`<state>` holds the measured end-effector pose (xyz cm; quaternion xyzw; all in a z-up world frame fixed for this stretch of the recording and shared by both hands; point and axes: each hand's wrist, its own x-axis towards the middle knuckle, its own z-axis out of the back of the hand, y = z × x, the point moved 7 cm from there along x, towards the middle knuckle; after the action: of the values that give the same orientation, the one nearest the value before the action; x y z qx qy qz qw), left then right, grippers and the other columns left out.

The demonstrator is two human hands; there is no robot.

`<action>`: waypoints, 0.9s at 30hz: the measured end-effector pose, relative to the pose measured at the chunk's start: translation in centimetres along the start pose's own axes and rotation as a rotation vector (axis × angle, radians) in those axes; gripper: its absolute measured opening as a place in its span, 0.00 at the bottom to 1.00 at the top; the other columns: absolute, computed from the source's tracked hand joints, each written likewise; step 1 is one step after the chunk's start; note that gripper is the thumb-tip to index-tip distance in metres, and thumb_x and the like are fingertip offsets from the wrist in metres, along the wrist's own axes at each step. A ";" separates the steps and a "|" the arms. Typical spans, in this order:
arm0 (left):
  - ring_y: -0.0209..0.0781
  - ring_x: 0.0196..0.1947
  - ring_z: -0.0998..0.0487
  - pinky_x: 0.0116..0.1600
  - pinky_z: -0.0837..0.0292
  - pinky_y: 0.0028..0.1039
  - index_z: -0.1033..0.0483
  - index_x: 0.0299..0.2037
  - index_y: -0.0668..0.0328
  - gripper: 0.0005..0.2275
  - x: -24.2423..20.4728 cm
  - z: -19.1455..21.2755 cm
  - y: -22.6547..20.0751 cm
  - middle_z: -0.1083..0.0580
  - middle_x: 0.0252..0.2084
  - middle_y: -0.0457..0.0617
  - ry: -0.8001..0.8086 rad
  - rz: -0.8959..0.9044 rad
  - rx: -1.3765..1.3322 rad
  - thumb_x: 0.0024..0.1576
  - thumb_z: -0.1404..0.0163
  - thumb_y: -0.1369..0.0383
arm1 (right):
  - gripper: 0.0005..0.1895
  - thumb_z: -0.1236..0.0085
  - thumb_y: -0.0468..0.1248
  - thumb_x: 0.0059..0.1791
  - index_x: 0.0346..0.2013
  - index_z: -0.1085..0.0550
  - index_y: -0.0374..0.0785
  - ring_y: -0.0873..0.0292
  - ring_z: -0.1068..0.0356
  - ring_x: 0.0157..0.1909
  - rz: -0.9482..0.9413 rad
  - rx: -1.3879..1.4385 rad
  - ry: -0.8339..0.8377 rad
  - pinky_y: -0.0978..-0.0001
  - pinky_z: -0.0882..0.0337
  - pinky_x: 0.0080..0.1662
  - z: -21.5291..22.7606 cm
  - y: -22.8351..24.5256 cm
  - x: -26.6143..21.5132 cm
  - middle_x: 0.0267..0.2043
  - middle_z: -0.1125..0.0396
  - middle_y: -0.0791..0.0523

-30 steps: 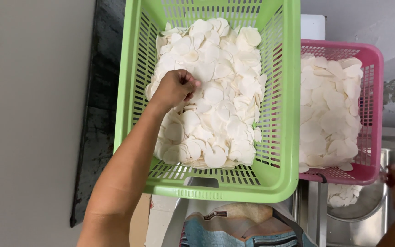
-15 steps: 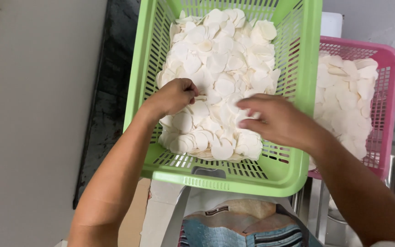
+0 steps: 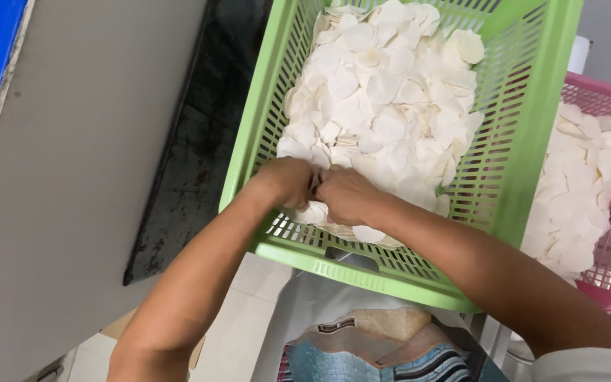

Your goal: Separating thin vegetable slices to prevent sticking and stirring them in a deep fryer.

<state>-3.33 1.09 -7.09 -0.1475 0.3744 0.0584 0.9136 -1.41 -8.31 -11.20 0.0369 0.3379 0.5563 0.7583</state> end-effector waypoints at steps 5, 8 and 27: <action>0.58 0.53 0.19 0.56 0.24 0.47 0.16 0.44 0.58 0.22 2.6 -3.4 0.5 0.19 0.44 0.55 0.126 -0.026 0.087 0.44 0.32 0.55 | 0.18 0.41 0.39 0.48 0.50 0.21 0.35 0.38 0.27 0.52 -0.068 0.201 0.120 0.46 0.26 0.52 1.3 2.3 -3.1 0.47 0.27 0.43; 0.59 0.55 0.20 0.58 0.25 0.46 0.15 0.45 0.57 0.19 0.2 -1.0 -0.5 0.18 0.45 0.57 0.225 -0.126 0.151 0.46 0.34 0.58 | 0.22 0.45 0.40 0.49 0.58 0.25 0.43 0.36 0.30 0.59 -0.112 0.366 0.172 0.41 0.29 0.58 2.9 1.3 -4.5 0.56 0.27 0.45; 0.27 0.17 0.36 0.20 0.43 0.17 0.25 0.41 0.62 0.04 2.9 9.7 -2.9 0.33 0.21 0.42 -0.412 -0.350 -1.417 0.57 0.46 0.74 | 0.13 0.38 0.40 0.54 0.44 0.24 0.32 0.58 0.23 0.29 -0.236 1.332 -0.899 0.71 0.19 0.31 11.7 -13.0 -13.4 0.32 0.26 0.50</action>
<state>5.88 1.33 -1.87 -0.7425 0.0401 0.1657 0.6478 13.63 -21.10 -1.53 0.6646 0.2628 0.0868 0.6940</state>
